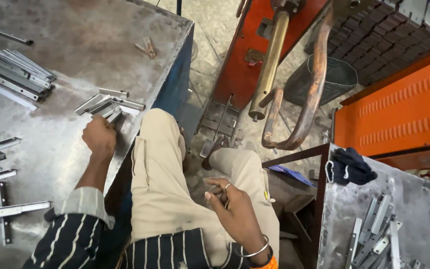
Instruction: The person picks up small metal brackets from a pile on a workbench, rubs their edges with a small yellow abrasive block, and places the finished pieces into a separate pile. The person repeats this process for multiple brackets throughout the clip.
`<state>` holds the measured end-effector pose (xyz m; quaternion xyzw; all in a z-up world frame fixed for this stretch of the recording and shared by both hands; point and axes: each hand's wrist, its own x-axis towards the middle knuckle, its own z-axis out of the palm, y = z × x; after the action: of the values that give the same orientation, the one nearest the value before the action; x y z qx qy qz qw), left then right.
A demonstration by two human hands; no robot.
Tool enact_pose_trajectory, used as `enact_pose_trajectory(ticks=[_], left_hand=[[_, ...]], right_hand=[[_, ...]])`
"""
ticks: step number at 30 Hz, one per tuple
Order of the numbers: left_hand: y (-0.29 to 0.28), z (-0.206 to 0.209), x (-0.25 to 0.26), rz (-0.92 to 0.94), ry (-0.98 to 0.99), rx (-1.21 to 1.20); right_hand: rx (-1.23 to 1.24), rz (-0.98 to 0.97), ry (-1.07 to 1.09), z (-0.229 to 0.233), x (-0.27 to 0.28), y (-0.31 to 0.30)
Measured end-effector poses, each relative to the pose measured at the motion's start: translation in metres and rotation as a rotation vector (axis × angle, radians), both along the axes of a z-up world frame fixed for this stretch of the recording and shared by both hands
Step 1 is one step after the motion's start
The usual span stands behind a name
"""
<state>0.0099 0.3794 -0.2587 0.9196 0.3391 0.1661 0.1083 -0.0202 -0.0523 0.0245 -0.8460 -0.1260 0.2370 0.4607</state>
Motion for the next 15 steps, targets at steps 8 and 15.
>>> enact_pose_trajectory(ticks=[8,15], left_hand=[[-0.028,0.072,-0.012,0.139,-0.448,-0.363],[-0.175,0.171,-0.007,-0.406,-0.642,-0.636]], right_hand=[[0.036,0.014,-0.013,0.002,-0.001,0.0],[0.279,-0.171,0.05,-0.032,0.012,-0.011]])
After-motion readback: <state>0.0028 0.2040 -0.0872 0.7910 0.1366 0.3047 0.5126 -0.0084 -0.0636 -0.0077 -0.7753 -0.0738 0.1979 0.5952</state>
